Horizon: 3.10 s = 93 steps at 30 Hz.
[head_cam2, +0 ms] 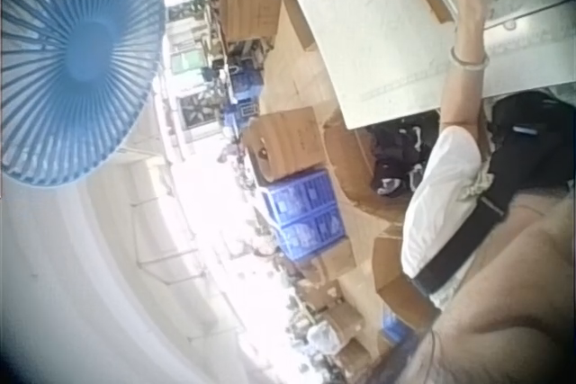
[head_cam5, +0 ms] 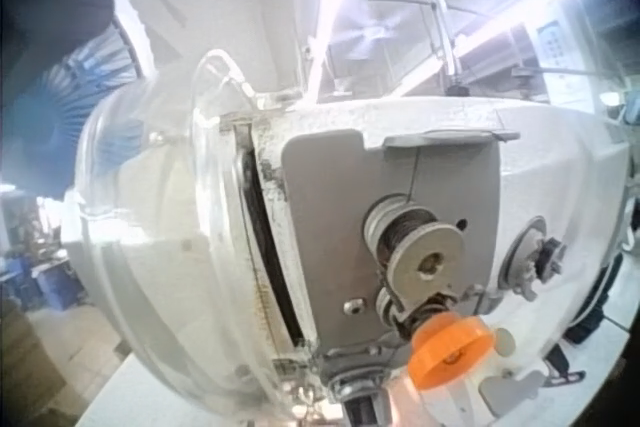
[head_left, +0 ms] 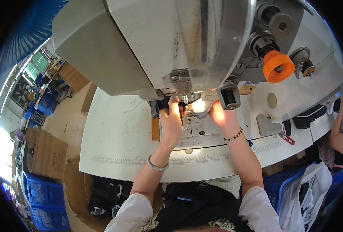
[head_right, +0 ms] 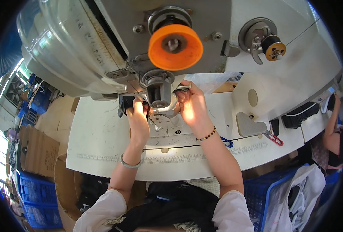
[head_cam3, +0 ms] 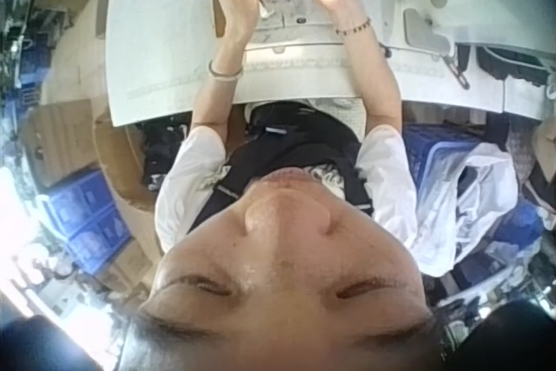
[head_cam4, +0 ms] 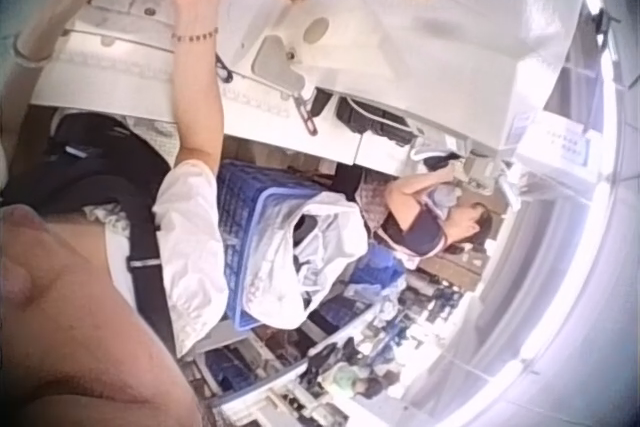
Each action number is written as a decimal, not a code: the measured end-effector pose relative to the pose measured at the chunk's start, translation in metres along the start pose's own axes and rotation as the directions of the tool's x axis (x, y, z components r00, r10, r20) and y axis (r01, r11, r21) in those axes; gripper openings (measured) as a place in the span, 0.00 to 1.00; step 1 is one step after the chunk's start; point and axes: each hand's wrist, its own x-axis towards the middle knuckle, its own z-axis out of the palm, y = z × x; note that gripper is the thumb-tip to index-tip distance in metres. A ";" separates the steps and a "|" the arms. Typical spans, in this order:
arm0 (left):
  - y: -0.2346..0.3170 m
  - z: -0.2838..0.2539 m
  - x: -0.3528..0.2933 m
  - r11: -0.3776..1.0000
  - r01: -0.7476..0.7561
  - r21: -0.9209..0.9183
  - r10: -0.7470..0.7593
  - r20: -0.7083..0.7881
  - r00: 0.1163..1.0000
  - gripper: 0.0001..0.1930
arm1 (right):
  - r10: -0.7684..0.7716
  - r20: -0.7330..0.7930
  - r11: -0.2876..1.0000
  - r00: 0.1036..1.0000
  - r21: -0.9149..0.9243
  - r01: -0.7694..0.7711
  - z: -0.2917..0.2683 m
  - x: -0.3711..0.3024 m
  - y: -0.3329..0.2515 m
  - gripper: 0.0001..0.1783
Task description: Sewing the upper components of a shoe using an industrial sewing machine.
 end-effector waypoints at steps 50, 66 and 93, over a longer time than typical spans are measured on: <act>-0.001 -0.004 0.034 0.954 -0.002 -0.300 0.082 0.254 0.964 0.11 | -0.326 0.431 0.673 0.841 -0.520 0.527 0.005 0.009 0.000 0.10; 0.012 0.003 -0.013 0.998 0.053 -0.029 -0.051 0.061 0.997 0.07 | -0.540 0.328 0.371 0.775 -0.734 0.569 0.015 -0.007 0.012 0.11; -0.025 -0.019 -0.030 0.373 -0.623 0.687 0.621 0.314 0.718 0.17 | -0.548 0.339 0.518 0.765 -0.580 0.629 0.005 -0.026 0.018 0.14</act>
